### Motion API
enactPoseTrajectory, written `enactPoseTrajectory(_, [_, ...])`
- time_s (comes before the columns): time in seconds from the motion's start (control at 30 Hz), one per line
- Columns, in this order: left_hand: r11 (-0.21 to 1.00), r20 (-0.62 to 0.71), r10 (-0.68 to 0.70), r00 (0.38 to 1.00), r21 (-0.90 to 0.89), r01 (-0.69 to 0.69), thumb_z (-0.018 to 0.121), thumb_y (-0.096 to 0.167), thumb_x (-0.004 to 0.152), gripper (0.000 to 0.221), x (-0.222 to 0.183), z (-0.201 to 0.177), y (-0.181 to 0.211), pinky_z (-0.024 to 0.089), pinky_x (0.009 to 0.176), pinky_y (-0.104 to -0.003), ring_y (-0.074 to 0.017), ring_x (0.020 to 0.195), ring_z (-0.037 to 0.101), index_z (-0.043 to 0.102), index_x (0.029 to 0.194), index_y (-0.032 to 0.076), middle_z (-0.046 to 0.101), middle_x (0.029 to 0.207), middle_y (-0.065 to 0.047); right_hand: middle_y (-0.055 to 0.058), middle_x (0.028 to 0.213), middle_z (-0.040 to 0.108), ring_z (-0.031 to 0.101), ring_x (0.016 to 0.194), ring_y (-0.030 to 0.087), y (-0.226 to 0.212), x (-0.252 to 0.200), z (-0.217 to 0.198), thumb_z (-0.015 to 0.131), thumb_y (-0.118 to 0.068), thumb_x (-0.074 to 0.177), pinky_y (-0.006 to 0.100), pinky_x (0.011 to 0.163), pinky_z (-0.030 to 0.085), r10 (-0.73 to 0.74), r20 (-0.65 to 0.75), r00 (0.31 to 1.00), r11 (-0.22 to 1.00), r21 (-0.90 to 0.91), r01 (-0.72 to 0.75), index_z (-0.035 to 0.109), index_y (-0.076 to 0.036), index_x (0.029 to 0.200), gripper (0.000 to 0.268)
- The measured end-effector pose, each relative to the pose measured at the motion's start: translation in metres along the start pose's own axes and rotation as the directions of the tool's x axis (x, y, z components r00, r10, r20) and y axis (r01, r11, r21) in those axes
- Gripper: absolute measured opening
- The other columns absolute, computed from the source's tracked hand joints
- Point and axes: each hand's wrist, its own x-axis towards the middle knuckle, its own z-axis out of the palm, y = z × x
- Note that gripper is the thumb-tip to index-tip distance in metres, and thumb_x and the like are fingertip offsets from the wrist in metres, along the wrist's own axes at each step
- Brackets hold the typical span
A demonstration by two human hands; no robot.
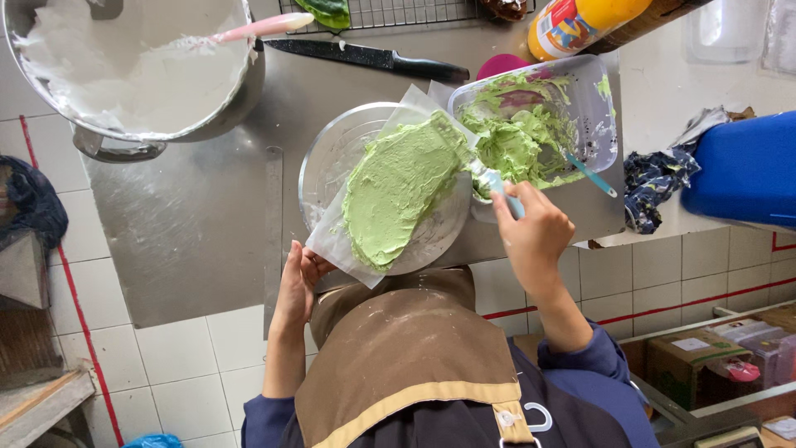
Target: The person spreads a green cream filling onto a thin cake layer using a small spatula, then folds the cake over the filling and presses the edges together by hand.
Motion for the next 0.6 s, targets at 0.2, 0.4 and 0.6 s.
enactPoseTrajectory(0.2, [1.0,-0.012,-0.008,1.0,-0.003,0.008,0.034,0.063,0.102,0.08,0.001,0.004,0.002,0.044,0.107,-0.045,-0.026,0.11,0.066,0.059,0.134,-0.006,0.071,0.118,-0.017,0.008,0.084,0.074,0.07,0.063,0.024,-0.014,-0.021,-0.001,0.079,-0.034,0.088,0.037,0.057,0.053,-0.08,0.283,0.956,0.936,0.352,-0.026,0.073,-0.013,0.089,0.022])
enactPoseTrajectory(0.4, [0.997,-0.06,0.064,0.996,0.048,-0.062,0.039,0.063,0.103,0.08,0.001,0.009,0.008,0.045,0.109,-0.047,-0.0255,0.112,0.065,0.06,0.134,-0.007,0.069,0.118,-0.018,0.001,0.083,0.076,0.069,0.058,0.021,0.001,-0.006,-0.005,0.08,-0.033,0.085,0.038,0.051,0.051,-0.218,0.397,0.892,0.959,0.257,0.12,0.074,-0.012,0.086,0.022])
enactPoseTrajectory(0.6, [0.994,-0.083,0.093,0.992,0.073,-0.087,0.039,0.062,0.101,0.077,-0.001,0.019,0.021,0.041,0.111,-0.045,-0.0234,0.121,0.062,0.056,0.138,-0.003,0.068,0.126,-0.016,0.001,0.071,0.067,0.065,0.059,0.02,-0.007,-0.018,-0.005,0.081,-0.033,0.083,0.036,0.054,0.049,-0.542,0.32,0.777,0.824,0.385,0.416,0.075,-0.016,0.086,0.018])
